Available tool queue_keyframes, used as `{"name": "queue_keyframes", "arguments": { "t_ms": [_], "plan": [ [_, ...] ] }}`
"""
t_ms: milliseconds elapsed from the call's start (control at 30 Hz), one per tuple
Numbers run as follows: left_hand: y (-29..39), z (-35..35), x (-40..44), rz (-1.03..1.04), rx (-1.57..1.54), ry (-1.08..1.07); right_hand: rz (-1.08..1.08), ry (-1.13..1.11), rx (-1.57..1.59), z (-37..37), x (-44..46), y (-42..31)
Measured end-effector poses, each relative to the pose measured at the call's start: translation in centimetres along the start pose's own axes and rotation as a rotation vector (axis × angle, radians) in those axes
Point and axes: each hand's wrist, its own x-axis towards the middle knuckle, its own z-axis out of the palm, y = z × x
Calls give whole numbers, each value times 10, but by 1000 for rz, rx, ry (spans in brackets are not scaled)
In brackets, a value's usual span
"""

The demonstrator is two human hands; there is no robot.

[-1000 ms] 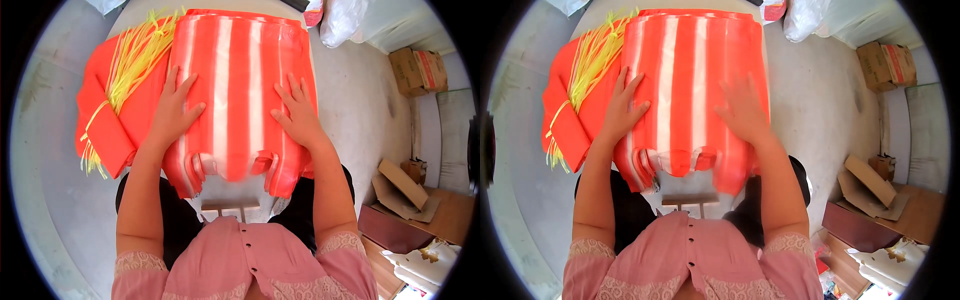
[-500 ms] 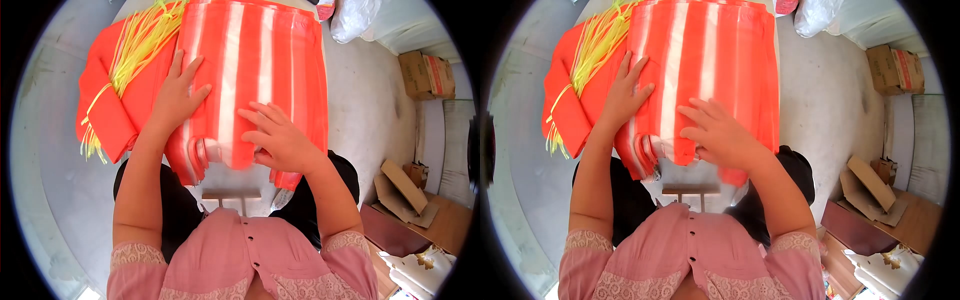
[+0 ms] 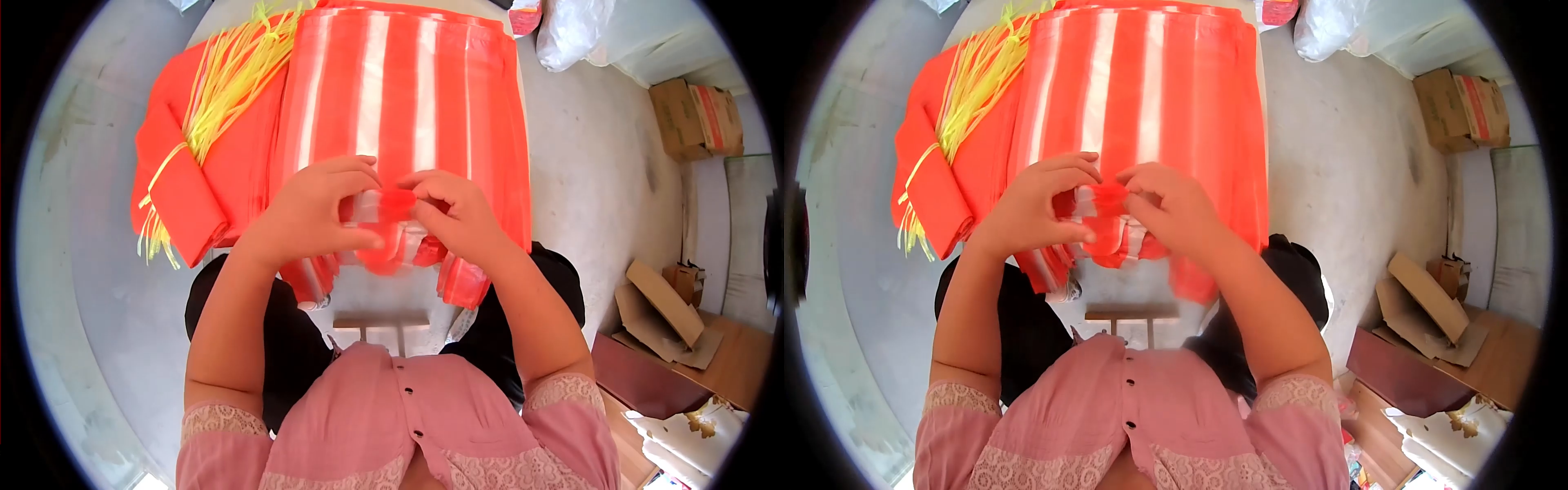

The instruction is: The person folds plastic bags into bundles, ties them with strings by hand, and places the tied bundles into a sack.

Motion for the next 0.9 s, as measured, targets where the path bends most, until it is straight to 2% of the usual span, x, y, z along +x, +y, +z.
{"name": "queue_keyframes", "arguments": {
  "t_ms": [33,233,333,433,533,633,767,900],
  "plan": [
    [0,9,1,26,5,48,47,-1,47,2,-1,-3],
    [-5,13,0,96,88,11,-127,33,-307,12,1,-17],
    [-10,6,-4,27,22,73,-96,-82,-257,13,11,-11],
    [-20,-2,-11,-91,-231,421,37,-13,166,20,13,-6],
    [-30,-12,-19,-244,-235,706,110,57,96,15,15,-9],
    [-46,-16,-32,-372,-443,709,222,122,319,16,16,-5],
    [-47,-16,-41,-445,-736,673,200,172,512,14,15,-12],
    [-47,-17,-46,-458,-799,729,167,183,473,13,18,-3]
  ]
}}
